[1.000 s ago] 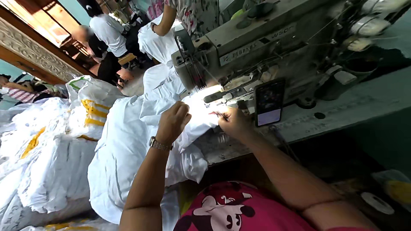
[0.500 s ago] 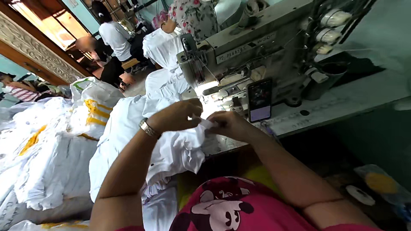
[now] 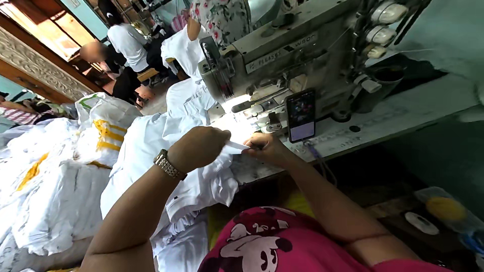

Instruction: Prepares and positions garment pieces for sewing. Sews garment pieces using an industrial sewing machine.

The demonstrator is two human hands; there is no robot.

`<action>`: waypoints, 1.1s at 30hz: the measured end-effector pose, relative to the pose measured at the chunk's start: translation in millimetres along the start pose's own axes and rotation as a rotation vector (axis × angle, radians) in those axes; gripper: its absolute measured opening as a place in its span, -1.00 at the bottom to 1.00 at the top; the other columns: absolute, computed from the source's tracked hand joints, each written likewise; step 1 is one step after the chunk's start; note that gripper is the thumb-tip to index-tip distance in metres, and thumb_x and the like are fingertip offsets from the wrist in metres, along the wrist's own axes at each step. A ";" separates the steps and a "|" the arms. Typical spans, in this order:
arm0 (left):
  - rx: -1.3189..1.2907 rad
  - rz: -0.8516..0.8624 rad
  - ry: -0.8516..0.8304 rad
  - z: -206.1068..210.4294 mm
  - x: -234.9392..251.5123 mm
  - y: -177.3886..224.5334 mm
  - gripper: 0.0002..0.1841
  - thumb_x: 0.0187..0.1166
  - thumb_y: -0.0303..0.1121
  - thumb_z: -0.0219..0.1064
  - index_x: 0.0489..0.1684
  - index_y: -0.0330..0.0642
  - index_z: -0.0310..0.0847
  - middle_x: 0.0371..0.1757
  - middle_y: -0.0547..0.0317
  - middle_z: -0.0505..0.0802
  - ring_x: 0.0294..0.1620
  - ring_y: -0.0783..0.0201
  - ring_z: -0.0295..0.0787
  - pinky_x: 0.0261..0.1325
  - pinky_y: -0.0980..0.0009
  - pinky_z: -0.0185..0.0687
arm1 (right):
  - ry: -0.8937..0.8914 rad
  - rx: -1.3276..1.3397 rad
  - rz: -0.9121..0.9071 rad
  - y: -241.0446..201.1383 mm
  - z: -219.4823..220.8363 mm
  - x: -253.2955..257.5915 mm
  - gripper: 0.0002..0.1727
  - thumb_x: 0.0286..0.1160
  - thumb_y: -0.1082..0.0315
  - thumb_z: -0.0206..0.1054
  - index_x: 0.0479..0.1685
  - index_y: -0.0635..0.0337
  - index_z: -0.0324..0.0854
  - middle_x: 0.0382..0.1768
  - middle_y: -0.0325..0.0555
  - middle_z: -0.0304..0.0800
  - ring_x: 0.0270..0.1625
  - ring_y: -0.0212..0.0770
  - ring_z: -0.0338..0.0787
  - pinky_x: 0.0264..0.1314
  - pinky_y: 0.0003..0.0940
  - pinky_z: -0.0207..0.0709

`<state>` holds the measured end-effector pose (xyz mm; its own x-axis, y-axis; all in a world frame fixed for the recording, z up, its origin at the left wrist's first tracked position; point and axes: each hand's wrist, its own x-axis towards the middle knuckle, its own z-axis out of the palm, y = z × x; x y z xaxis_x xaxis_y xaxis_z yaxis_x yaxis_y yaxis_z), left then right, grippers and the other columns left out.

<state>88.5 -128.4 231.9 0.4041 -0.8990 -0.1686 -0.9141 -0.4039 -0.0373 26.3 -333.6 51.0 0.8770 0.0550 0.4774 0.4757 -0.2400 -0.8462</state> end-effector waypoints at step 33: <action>-0.045 -0.048 -0.100 -6.9 7.2 20.8 -0.88 0.63 -0.27 0.36 -0.08 -0.08 0.70 -0.42 0.12 0.79 -0.36 0.08 0.78 -0.27 -0.01 0.68 | 0.031 -0.059 -0.036 5.5 1.9 -0.9 -0.79 0.43 0.20 0.53 -0.36 0.16 0.84 -0.35 -0.26 0.79 -0.22 -0.48 0.69 -0.11 -0.52 0.58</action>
<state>72.6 -144.4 236.7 0.4394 -0.8583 -0.2651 -0.8906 -0.4549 -0.0034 28.3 -333.1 45.4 0.8562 0.0349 0.5154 0.5015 -0.2956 -0.8131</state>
